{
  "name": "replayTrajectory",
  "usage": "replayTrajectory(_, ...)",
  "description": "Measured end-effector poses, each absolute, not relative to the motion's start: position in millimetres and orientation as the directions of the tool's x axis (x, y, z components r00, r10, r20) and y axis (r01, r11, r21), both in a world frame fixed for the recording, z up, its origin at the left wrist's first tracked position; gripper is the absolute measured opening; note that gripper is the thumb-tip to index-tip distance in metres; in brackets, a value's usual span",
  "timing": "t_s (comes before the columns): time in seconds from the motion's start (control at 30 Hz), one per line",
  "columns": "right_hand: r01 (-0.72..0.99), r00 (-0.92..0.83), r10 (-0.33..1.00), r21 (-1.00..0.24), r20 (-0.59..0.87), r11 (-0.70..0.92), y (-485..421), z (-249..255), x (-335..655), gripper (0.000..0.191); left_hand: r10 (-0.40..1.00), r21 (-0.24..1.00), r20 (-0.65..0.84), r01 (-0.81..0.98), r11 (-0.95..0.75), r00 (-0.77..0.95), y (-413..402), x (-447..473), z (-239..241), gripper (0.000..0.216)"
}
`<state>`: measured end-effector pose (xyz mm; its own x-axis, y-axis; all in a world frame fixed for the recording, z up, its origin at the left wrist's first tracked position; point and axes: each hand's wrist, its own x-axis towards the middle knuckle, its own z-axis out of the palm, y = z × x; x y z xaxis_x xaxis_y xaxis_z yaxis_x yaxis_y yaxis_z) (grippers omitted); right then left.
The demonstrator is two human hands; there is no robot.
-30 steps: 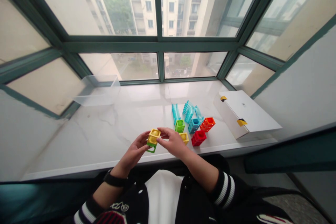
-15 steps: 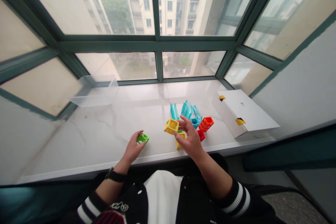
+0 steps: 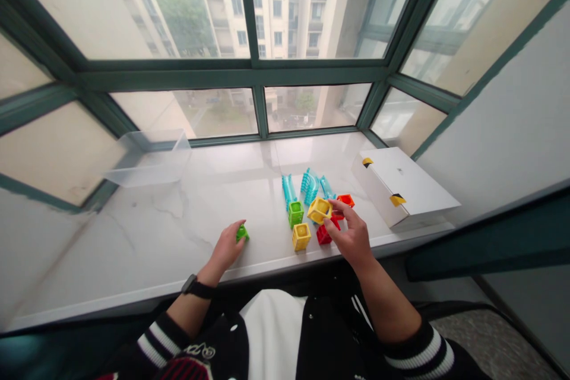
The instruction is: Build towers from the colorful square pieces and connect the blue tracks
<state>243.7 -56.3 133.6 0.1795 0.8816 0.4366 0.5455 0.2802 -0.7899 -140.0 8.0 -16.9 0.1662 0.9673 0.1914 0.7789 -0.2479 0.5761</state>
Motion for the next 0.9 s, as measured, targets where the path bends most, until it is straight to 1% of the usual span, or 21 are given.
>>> replayTrajectory(0.07,0.586,0.156,0.880,-0.759,0.449,0.284,-57,136,244,0.044,0.961,0.535,0.224,0.804,-0.261,0.163,6,-139,-12,0.056)
replayTrajectory(0.17,0.627,0.119,0.881,-0.722,0.459,0.292,-57,137,242,0.046,0.936,0.493,0.313,0.816,-0.303,0.158,1,-133,4,0.053)
replayTrajectory(0.27,0.647,0.073,0.880,-0.694,0.470,0.317,-56,136,241,0.045,0.908,0.558,0.359,0.731,-0.393,0.215,-7,-116,26,0.049)
replayTrajectory(0.37,0.652,0.029,0.871,-0.670,0.490,0.355,-55,135,242,0.042,0.889,0.670,0.332,0.585,-0.457,0.315,-14,-91,42,0.048)
replayTrajectory(0.5,0.650,-0.004,0.867,-0.658,0.498,0.380,-56,133,243,0.041,0.868,0.764,0.268,0.456,-0.456,0.419,-16,-53,46,0.053)
replayTrajectory(0.57,0.645,-0.003,0.871,-0.664,0.491,0.377,-57,133,244,0.041,0.858,0.776,0.238,0.443,-0.449,0.455,-16,-37,43,0.056)
replayTrajectory(0.7,0.634,0.020,0.881,-0.687,0.473,0.355,-60,134,248,0.040,0.855,0.773,0.168,0.473,-0.423,0.490,-15,-14,37,0.058)
replayTrajectory(0.8,0.627,0.030,0.885,-0.698,0.465,0.346,-62,134,251,0.040,0.864,0.774,0.140,0.490,-0.399,0.483,-17,-6,33,0.056)
replayTrajectory(0.9,0.614,0.013,0.888,-0.705,0.459,0.355,-61,133,252,0.040,0.879,0.778,0.131,0.502,-0.378,0.458,-17,-2,29,0.049)
